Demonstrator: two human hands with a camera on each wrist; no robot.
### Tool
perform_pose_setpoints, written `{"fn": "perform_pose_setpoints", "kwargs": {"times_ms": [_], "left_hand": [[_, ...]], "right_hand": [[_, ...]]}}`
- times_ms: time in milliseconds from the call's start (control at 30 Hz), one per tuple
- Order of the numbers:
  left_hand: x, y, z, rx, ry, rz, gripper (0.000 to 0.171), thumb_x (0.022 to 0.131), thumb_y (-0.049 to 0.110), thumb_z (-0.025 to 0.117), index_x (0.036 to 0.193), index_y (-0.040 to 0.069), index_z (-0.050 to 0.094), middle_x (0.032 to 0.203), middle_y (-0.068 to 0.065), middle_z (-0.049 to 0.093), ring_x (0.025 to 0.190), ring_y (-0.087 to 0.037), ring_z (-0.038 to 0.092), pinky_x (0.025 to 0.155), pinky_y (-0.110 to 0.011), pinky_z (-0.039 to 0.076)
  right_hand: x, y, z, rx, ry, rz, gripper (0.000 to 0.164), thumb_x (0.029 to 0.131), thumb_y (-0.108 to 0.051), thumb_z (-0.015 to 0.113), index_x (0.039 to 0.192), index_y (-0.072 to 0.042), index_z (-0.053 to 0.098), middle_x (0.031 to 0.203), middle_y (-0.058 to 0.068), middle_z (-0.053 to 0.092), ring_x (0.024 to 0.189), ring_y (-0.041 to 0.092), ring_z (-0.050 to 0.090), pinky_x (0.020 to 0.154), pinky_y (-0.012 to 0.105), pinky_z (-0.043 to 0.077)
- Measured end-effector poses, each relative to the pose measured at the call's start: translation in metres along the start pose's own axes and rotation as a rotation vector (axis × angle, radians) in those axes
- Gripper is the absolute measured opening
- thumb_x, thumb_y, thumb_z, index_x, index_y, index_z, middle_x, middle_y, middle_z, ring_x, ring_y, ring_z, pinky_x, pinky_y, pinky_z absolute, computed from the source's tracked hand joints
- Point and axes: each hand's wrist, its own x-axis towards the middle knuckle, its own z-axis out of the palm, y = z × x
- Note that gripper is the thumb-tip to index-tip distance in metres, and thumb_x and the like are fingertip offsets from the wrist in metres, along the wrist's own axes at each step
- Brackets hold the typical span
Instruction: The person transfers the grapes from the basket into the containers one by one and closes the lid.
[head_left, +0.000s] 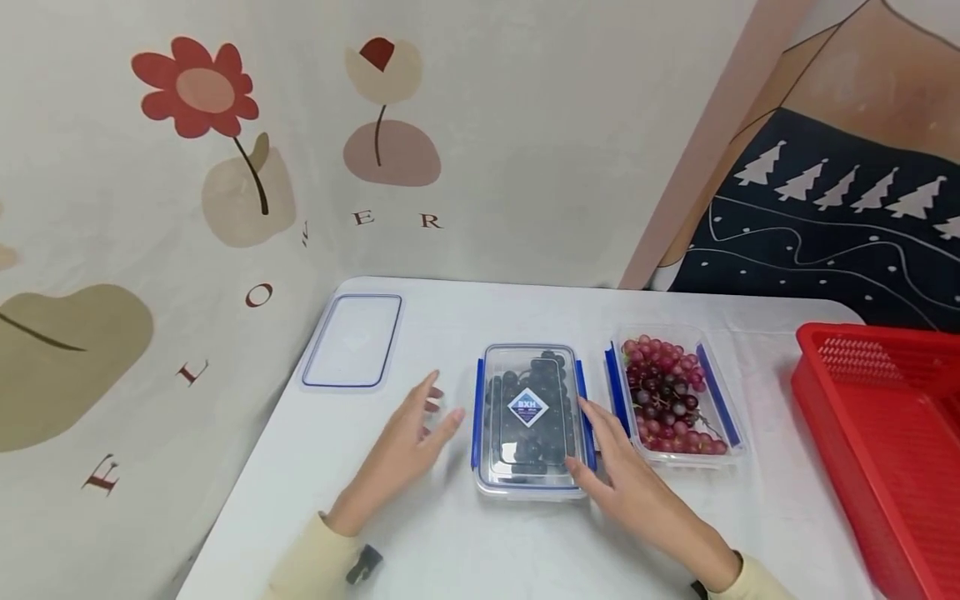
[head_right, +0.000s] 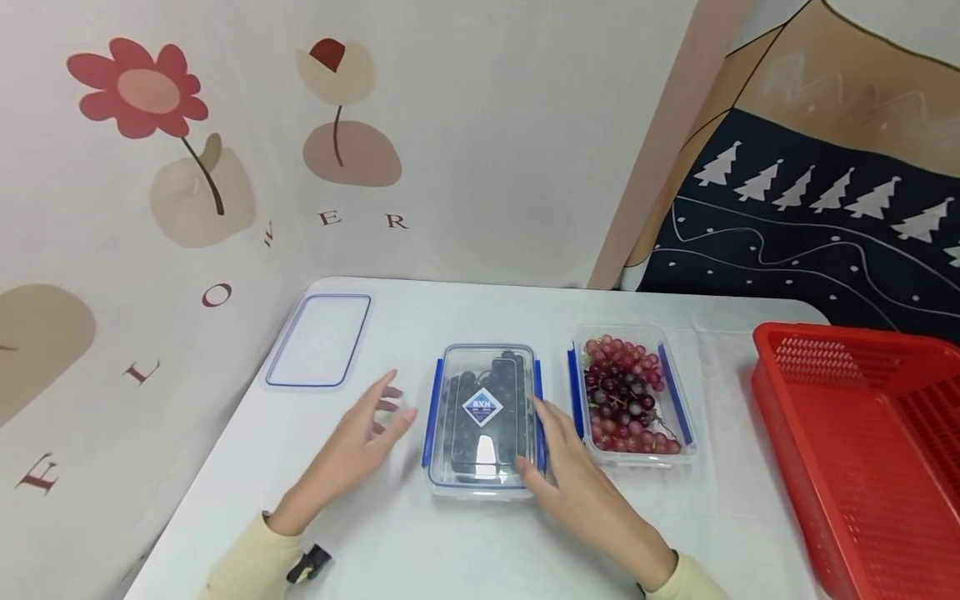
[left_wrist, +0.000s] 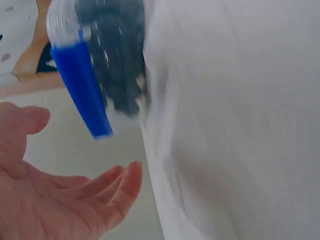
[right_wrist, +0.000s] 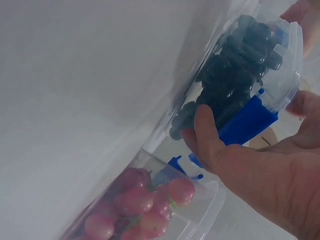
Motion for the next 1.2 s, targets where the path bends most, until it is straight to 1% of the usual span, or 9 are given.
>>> {"fn": "perform_pose_setpoints", "kwargs": {"times_ms": [133, 300, 433, 500, 533, 700, 800, 1000, 1200], "left_hand": [[0.014, -0.023, -0.026, -0.007, 0.108, 0.023, 0.071, 0.111, 0.031, 0.066, 0.164, -0.007, 0.037, 0.145, -0.029, 0.059, 0.127, -0.043, 0.060, 0.100, -0.057, 0.055], [0.034, -0.053, -0.059, 0.015, 0.241, -0.005, 0.061, 0.112, 0.025, 0.063, 0.159, -0.010, 0.044, 0.148, -0.033, 0.055, 0.132, -0.051, 0.055, 0.107, -0.064, 0.048], [0.049, -0.075, -0.078, 0.070, 0.311, -0.016, 0.059, 0.111, 0.026, 0.061, 0.156, -0.011, 0.047, 0.152, -0.035, 0.049, 0.142, -0.055, 0.044, 0.117, -0.067, 0.035], [0.055, -0.088, -0.084, 0.100, 0.341, -0.022, 0.058, 0.110, 0.027, 0.060, 0.153, -0.010, 0.050, 0.154, -0.035, 0.048, 0.146, -0.054, 0.041, 0.121, -0.067, 0.029], [0.057, -0.092, -0.088, 0.108, 0.343, -0.027, 0.057, 0.110, 0.027, 0.059, 0.152, -0.011, 0.051, 0.155, -0.035, 0.047, 0.148, -0.054, 0.039, 0.122, -0.067, 0.027], [0.058, -0.115, -0.107, 0.176, 0.334, -0.060, 0.051, 0.110, 0.021, 0.057, 0.149, -0.013, 0.053, 0.157, -0.038, 0.042, 0.146, -0.059, 0.036, 0.119, -0.073, 0.025], [0.061, -0.122, -0.117, 0.207, 0.288, -0.085, 0.050, 0.110, 0.016, 0.056, 0.149, -0.015, 0.050, 0.155, -0.043, 0.039, 0.145, -0.063, 0.033, 0.115, -0.077, 0.024], [0.078, -0.134, -0.126, 0.250, 0.194, -0.128, 0.050, 0.112, 0.014, 0.051, 0.147, -0.022, 0.047, 0.152, -0.048, 0.037, 0.144, -0.064, 0.033, 0.115, -0.076, 0.027], [0.085, -0.145, -0.131, 0.218, 0.130, -0.189, 0.053, 0.113, 0.013, 0.047, 0.150, -0.024, 0.042, 0.154, -0.048, 0.036, 0.145, -0.065, 0.033, 0.117, -0.074, 0.029]], "right_hand": [[0.001, 0.002, -0.003, 0.029, -0.025, 0.017, 0.087, 0.109, -0.049, 0.065, 0.176, -0.019, 0.017, 0.178, 0.019, 0.020, 0.156, 0.053, 0.029, 0.108, 0.080, 0.038], [0.003, 0.006, -0.007, 0.079, -0.051, 0.042, 0.091, 0.108, -0.050, 0.067, 0.176, -0.018, 0.015, 0.179, 0.020, 0.018, 0.157, 0.054, 0.026, 0.109, 0.078, 0.040], [0.004, 0.009, -0.012, 0.107, -0.055, 0.051, 0.094, 0.108, -0.048, 0.069, 0.176, -0.016, 0.013, 0.179, 0.023, 0.015, 0.157, 0.056, 0.024, 0.107, 0.076, 0.043], [0.004, 0.010, -0.013, 0.125, -0.054, 0.053, 0.094, 0.108, -0.045, 0.070, 0.176, -0.015, 0.014, 0.178, 0.024, 0.014, 0.156, 0.057, 0.026, 0.107, 0.074, 0.045], [0.005, 0.010, -0.013, 0.138, -0.054, 0.049, 0.094, 0.107, -0.044, 0.071, 0.176, -0.014, 0.014, 0.178, 0.025, 0.014, 0.155, 0.057, 0.028, 0.107, 0.072, 0.046], [0.012, 0.010, -0.009, 0.203, -0.080, 0.036, 0.100, 0.104, -0.038, 0.077, 0.176, -0.014, 0.012, 0.178, 0.025, 0.012, 0.150, 0.053, 0.041, 0.111, 0.063, 0.048], [0.015, 0.010, -0.006, 0.239, -0.096, 0.040, 0.102, 0.103, -0.034, 0.079, 0.176, -0.015, 0.010, 0.179, 0.023, 0.010, 0.147, 0.053, 0.045, 0.110, 0.063, 0.048], [0.018, 0.012, -0.006, 0.337, -0.123, 0.044, 0.102, 0.104, -0.025, 0.078, 0.176, -0.015, 0.006, 0.178, 0.027, 0.007, 0.147, 0.060, 0.041, 0.111, 0.061, 0.048], [0.019, 0.015, -0.003, 0.380, -0.127, 0.051, 0.103, 0.103, -0.023, 0.078, 0.176, -0.016, 0.006, 0.179, 0.024, 0.004, 0.150, 0.059, 0.037, 0.114, 0.059, 0.045]]}}
